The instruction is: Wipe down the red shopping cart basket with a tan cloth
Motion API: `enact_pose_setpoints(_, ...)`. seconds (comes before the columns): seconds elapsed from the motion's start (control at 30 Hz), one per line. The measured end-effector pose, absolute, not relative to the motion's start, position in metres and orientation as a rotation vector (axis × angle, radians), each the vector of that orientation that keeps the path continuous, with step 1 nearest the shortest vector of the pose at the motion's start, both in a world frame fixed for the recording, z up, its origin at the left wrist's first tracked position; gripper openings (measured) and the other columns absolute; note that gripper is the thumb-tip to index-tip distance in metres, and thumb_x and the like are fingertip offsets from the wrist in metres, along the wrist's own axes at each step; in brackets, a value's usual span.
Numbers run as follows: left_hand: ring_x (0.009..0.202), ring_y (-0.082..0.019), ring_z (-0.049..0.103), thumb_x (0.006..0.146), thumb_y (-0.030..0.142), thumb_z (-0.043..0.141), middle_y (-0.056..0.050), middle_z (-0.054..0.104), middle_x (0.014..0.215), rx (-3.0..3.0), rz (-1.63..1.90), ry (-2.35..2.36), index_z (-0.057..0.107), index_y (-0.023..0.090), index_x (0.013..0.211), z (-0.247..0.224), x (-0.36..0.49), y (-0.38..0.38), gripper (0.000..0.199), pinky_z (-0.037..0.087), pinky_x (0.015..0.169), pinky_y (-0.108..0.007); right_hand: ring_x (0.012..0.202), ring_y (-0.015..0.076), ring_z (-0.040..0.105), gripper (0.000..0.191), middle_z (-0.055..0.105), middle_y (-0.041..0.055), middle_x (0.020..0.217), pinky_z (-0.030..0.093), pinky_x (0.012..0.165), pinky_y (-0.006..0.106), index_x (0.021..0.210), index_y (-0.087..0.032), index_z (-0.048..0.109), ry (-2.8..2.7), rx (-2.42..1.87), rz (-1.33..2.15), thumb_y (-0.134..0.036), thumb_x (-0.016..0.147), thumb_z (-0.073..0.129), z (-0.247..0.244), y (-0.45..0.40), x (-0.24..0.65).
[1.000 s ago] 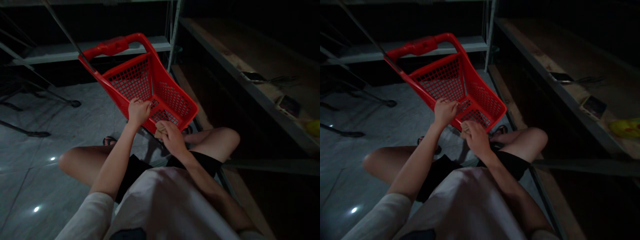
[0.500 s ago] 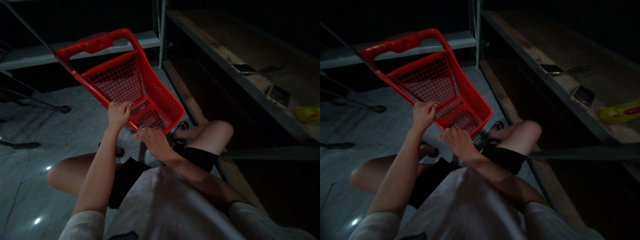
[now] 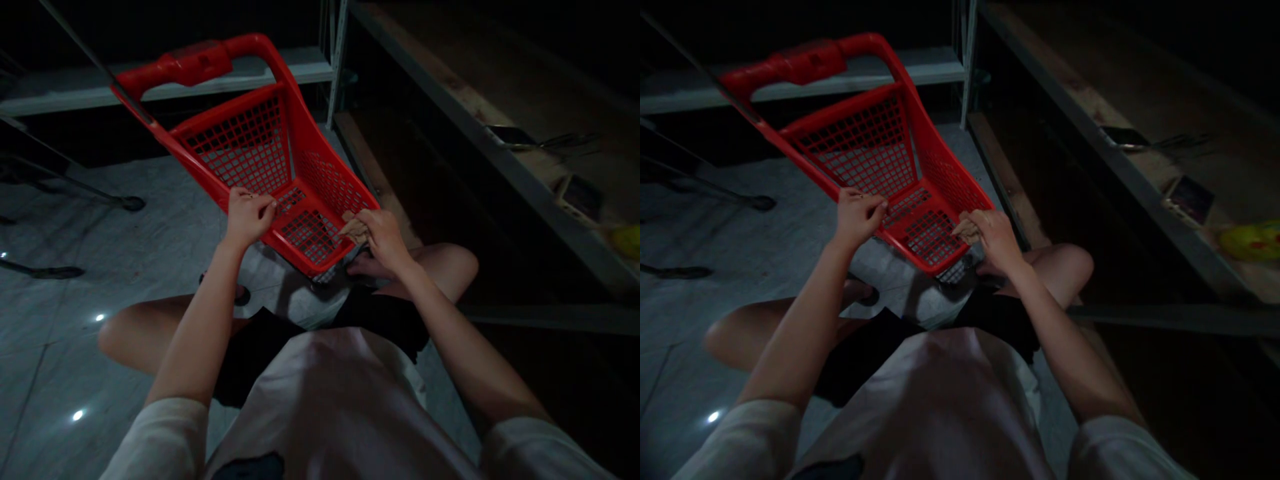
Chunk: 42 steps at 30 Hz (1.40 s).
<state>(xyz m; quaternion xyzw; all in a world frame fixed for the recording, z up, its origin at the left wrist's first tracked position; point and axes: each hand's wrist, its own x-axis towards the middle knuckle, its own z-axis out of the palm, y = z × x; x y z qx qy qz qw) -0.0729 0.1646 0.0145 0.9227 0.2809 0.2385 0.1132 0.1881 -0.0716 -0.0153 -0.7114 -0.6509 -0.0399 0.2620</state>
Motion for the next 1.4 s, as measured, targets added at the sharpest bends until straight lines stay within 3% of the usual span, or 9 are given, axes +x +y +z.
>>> enact_pose_setpoints(0.17,0.087,-0.027,0.064,0.096,0.039,0.042,-0.005,0.068,0.071,2.737,0.675,0.929,0.073,0.025,0.083,0.011,-0.072,0.186,0.036,0.037,0.109,-0.056,0.108,0.026,0.066,0.038,0.075,0.0124,0.121,0.045,0.098,0.039,0.133,-0.017,0.065,-1.934,-1.87,0.071,-0.017,0.1,0.047,-0.018,-0.057,0.109)
enact_pose_setpoints(0.33,0.116,-0.033,0.063,0.097,0.032,0.044,-0.01,0.077,0.099,2.814,0.675,0.933,0.074,0.023,0.09,0.019,-0.083,0.2,0.032,0.021,0.121,-0.064,0.111,0.0279,0.062,0.043,0.07,0.0132,0.131,0.047,0.099,0.042,0.146,-0.023,0.057,-2.009,-1.92,-0.08,-0.02,0.106,0.041,-0.017,-0.028,0.006)
enact_pose_setpoints(0.43,0.109,-0.031,0.068,0.103,0.036,0.04,-0.011,0.078,0.101,2.862,0.595,0.87,0.075,0.022,0.096,0.022,-0.092,0.182,0.038,0.028,0.12,-0.061,0.113,0.0274,0.061,0.043,0.07,0.0127,0.13,0.047,0.1,0.043,0.146,-0.025,0.057,-2.141,-1.82,-0.1,-0.022,0.107,0.041,-0.016,-0.013,-0.003)
enact_pose_setpoints(0.53,0.091,-0.028,0.072,0.106,0.044,0.035,-0.01,0.078,0.085,2.874,0.447,0.818,0.076,0.022,0.09,0.015,-0.103,0.16,0.05,0.043,0.109,-0.054,0.12,0.0265,0.059,0.041,0.07,0.0105,0.131,0.043,0.108,0.043,0.144,-0.029,0.061,-2.264,-1.751,-0.128,-0.022,0.105,0.047,-0.013,-0.012,0.029)
enact_pose_setpoints(0.73,0.071,-0.025,0.068,0.103,0.048,0.037,-0.007,0.07,0.063,2.839,0.452,0.796,0.078,0.026,0.081,0.003,-0.117,0.162,0.052,0.044,0.101,-0.052,0.13,0.0273,0.056,0.052,0.069,0.0087,0.136,0.038,0.112,0.047,0.151,-0.033,0.055,-2.265,-1.859,-0.13,-0.016,0.102,0.052,0.0,-0.02,0.136)
enact_pose_setpoints(0.9,0.075,-0.026,0.064,0.098,0.048,0.044,-0.006,0.068,0.064,2.724,0.473,0.69,0.081,0.029,0.084,0.002,-0.107,0.181,0.044,0.041,0.1,-0.054,0.124,0.0257,0.059,0.038,0.072,0.0096,0.128,0.042,0.11,0.045,0.138,-0.026,0.065,-2.138,-1.828,-0.06,-0.021,0.106,0.044,-0.012,-0.004,0.157)
enact_pose_setpoints(1.17,0.095,-0.032,0.067,0.092,0.04,0.054,-0.007,0.068,0.067,2.728,0.539,0.872,0.078,0.028,0.074,-0.006,-0.103,0.23,0.032,0.034,0.111,-0.061,0.135,0.0278,0.054,0.039,0.068,0.0094,0.138,0.041,0.117,0.047,0.14,-0.025,0.063,-2.03,-1.834,-0.121,-0.025,0.109,0.041,-0.029,0.048,0.012)
enact_pose_setpoints(1.27,0.106,-0.035,0.066,0.093,0.036,0.053,-0.009,0.075,0.083,2.74,0.568,0.857,0.08,0.028,0.084,-0.002,-0.108,0.238,0.029,0.028,0.116,-0.066,0.129,0.0276,0.057,0.041,0.068,0.0086,0.138,0.041,0.115,0.046,0.143,-0.027,0.06,-2.144,-1.763,-0.151,-0.024,0.109,0.037,-0.026,0.074,-0.012)
enact_pose_setpoints(1.4,0.134,-0.037,0.055,0.095,0.027,0.051,-0.009,0.071,0.134,2.671,0.646,0.86,0.072,0.035,0.13,0.004,-0.119,0.237,0.041,0.021,0.121,-0.07,0.124,0.0264,0.059,0.043,0.069,0.011,0.136,0.043,0.109,0.044,0.148,-0.026,0.055,-2.277,-1.698,-0.113,-0.022,0.108,0.041,-0.023,0.085,0.022)
